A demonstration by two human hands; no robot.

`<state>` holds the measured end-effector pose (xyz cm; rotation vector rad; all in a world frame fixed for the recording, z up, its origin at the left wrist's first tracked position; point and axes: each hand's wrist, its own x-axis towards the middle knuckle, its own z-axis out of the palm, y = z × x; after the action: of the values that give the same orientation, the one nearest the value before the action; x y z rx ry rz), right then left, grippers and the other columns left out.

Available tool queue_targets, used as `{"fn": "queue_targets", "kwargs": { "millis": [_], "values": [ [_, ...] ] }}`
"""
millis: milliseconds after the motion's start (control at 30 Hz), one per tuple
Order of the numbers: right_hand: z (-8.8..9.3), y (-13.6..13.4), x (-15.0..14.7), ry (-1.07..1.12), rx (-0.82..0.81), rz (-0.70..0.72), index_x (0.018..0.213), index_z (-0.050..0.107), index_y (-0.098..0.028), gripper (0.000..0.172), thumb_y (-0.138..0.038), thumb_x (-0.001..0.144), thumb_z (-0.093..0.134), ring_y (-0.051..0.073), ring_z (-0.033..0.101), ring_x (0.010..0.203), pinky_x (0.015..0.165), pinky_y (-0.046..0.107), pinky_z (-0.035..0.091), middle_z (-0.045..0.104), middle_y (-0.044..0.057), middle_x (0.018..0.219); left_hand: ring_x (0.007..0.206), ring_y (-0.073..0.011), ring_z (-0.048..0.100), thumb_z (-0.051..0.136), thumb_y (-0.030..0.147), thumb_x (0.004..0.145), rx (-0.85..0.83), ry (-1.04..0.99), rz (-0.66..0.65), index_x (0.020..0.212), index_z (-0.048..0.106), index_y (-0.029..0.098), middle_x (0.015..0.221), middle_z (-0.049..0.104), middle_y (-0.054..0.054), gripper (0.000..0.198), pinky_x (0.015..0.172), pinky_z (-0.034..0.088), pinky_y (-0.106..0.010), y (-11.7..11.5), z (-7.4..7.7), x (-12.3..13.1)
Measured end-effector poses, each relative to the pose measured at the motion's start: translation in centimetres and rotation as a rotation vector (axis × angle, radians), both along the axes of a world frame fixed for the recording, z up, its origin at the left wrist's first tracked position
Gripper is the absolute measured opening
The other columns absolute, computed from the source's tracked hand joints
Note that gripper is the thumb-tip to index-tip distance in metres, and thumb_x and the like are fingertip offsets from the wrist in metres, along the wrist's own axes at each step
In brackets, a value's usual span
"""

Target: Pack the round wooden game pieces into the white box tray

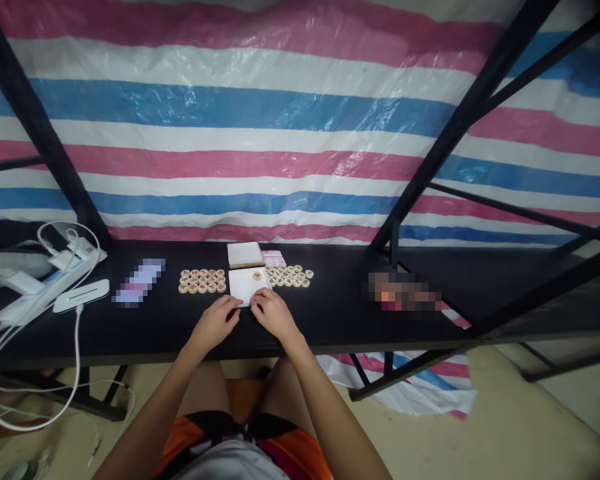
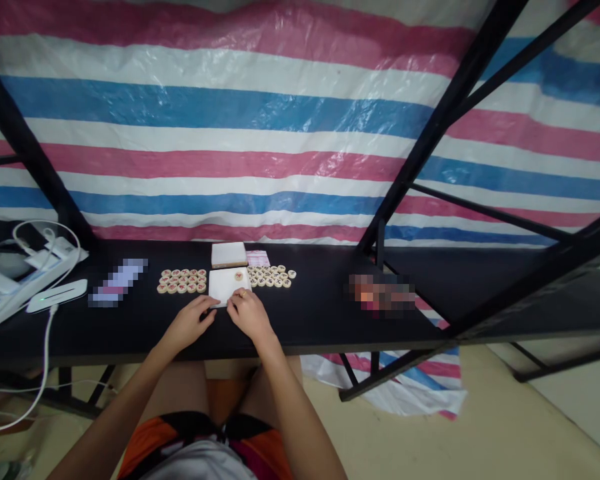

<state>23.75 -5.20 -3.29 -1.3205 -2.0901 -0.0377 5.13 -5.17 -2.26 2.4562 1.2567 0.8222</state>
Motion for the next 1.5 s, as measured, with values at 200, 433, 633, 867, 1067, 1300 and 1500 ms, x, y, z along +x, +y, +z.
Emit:
{"fn": "queue_targets", "kwargs": {
  "millis": [200,433,633,867,1067,1300,1500],
  "values": [
    [0.25,-0.12,-0.03,0.003,-0.015,0.005,0.087,0.068,-0.016,0.021,-0.019,0.089,0.047,0.017,0.058,0.088,0.086,0.030,0.045,0.062,0.008,0.091,0.096,-0.0191,0.059,0.046,0.021,0.087,-0.005,-0.004,0.006,0.107,0.062,0.020,0.103,0.062,-0.006,0.026,0.085,0.047,-0.032,0.04,-0.06,0.00],
    [0.07,-0.04,-0.04,0.003,-0.017,0.003,0.086,0.068,-0.016,0.021,-0.019,0.089,0.047,0.017,0.058,0.087,0.085,0.030,0.045,0.063,0.007,0.090,0.095,-0.0184,0.059,0.047,0.021,0.087,0.006,-0.029,-0.005,0.107,0.063,0.021,0.101,0.062,-0.006,0.026,0.085,0.047,-0.031,0.12,-0.27,-0.10],
    [-0.01,0.04,-0.06,-0.005,-0.010,-0.003,0.085,0.067,-0.016,0.021,-0.019,0.089,0.047,0.018,0.058,0.086,0.085,0.030,0.044,0.063,0.007,0.089,0.096,-0.0186,0.059,0.046,0.021,0.087,0.007,-0.028,-0.011,0.109,0.062,0.020,0.103,0.062,-0.006,0.027,0.087,0.047,-0.032,0.13,-0.38,-0.15],
    [0.15,-0.05,-0.14,-0.004,-0.011,0.003,0.086,0.067,-0.016,0.020,-0.019,0.089,0.047,0.018,0.058,0.087,0.085,0.030,0.044,0.063,0.007,0.089,0.095,-0.0187,0.059,0.047,0.021,0.086,0.010,-0.033,-0.004,0.108,0.062,0.021,0.102,0.062,-0.006,0.026,0.086,0.048,-0.032,0.07,-0.25,-0.14],
    [0.07,-0.01,-0.14,-0.021,-0.006,-0.004,0.086,0.066,-0.017,0.020,-0.019,0.089,0.047,0.018,0.058,0.085,0.083,0.030,0.044,0.063,0.006,0.087,0.096,-0.0188,0.059,0.046,0.021,0.087,0.004,-0.034,-0.016,0.108,0.062,0.021,0.103,0.062,-0.006,0.026,0.087,0.047,-0.032,0.15,-0.37,-0.15],
    [0.02,0.03,-0.06,-0.037,-0.011,-0.004,0.085,0.066,-0.016,0.021,-0.019,0.090,0.046,0.017,0.058,0.084,0.083,0.029,0.044,0.063,0.006,0.086,0.097,-0.0189,0.058,0.045,0.021,0.088,-0.003,-0.023,-0.010,0.108,0.061,0.020,0.104,0.061,-0.006,0.026,0.087,0.047,-0.032,0.06,-0.21,-0.15],
    [0.06,0.07,-0.11,-0.057,-0.019,-0.005,0.085,0.066,-0.016,0.020,-0.019,0.090,0.047,0.017,0.057,0.085,0.083,0.029,0.043,0.063,0.006,0.085,0.097,-0.0191,0.058,0.045,0.022,0.088,-0.005,-0.019,-0.009,0.108,0.061,0.021,0.104,0.061,-0.006,0.026,0.087,0.047,-0.032,0.17,-0.38,-0.22]
  ]
}}
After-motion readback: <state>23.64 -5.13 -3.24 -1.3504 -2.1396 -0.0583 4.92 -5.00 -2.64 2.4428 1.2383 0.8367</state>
